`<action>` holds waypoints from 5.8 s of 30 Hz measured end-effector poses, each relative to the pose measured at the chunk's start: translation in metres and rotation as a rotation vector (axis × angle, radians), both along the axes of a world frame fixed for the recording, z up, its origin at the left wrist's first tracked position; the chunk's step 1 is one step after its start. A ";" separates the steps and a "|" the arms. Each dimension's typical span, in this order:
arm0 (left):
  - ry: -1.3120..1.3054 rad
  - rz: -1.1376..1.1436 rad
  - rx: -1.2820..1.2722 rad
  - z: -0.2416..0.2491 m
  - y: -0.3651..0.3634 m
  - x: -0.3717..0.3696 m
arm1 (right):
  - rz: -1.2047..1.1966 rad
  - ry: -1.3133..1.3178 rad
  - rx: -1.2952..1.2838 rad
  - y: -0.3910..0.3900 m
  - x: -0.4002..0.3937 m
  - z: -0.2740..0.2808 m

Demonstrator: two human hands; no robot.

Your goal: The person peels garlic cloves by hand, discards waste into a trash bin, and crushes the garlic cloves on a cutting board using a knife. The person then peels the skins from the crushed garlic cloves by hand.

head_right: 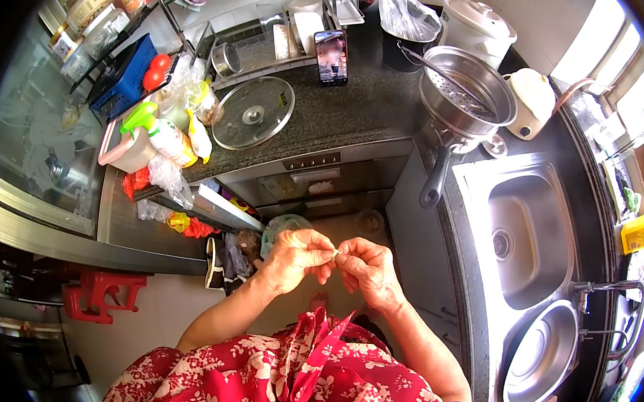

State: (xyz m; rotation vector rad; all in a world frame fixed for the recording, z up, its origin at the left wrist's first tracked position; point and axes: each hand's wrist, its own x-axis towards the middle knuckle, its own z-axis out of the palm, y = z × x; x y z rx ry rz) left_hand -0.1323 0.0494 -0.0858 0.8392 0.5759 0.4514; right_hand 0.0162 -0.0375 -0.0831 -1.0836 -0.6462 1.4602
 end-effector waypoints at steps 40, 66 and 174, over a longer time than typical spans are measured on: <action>0.126 0.079 0.148 0.004 -0.008 -0.002 | -0.123 -0.608 0.040 0.000 -0.016 0.001; 0.100 -0.070 0.053 0.002 -0.001 -0.006 | -0.001 -0.308 -0.022 -0.005 -0.008 -0.001; 0.192 0.019 0.003 -0.022 -0.015 0.000 | 0.084 -0.441 -0.045 -0.014 -0.001 -0.012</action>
